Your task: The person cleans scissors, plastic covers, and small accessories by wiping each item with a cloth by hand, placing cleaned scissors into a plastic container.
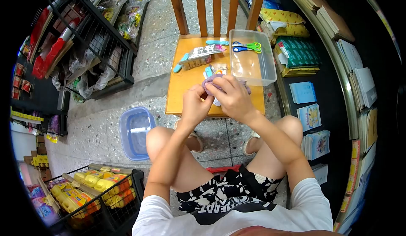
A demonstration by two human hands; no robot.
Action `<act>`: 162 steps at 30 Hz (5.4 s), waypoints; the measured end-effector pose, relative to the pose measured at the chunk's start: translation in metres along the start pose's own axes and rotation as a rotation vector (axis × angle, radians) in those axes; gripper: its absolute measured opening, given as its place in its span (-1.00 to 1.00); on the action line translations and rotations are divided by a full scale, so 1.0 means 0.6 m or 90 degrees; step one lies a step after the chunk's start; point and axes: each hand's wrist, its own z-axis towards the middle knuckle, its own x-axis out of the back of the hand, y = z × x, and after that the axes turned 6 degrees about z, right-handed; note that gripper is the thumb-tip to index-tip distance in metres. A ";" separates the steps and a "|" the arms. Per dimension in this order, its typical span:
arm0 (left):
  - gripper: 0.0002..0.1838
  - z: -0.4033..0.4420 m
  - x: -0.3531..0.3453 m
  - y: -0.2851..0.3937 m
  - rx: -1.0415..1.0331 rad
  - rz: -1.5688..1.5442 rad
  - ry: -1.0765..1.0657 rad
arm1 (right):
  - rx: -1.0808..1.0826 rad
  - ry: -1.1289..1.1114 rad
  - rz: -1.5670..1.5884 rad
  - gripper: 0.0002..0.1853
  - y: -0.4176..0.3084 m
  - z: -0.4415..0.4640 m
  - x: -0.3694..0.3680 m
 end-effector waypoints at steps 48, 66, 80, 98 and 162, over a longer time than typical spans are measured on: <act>-0.79 -0.001 -0.012 -0.004 0.427 -0.937 -0.215 | -0.207 0.154 0.174 -0.45 0.007 -0.026 -0.038; -0.75 0.014 0.017 -0.002 0.329 -0.598 -0.202 | -0.248 0.109 0.138 -0.60 0.047 -0.022 -0.012; -0.76 0.005 0.008 0.004 0.232 -0.391 -0.252 | -0.103 0.032 0.018 -0.62 0.050 -0.009 -0.006; -0.76 0.021 -0.018 -0.033 0.303 -0.647 0.018 | -0.487 0.093 0.687 -0.77 0.025 -0.017 -0.038; -0.67 0.297 -0.222 0.011 0.429 -0.674 0.085 | -0.710 0.282 0.405 -0.76 0.346 -0.093 0.154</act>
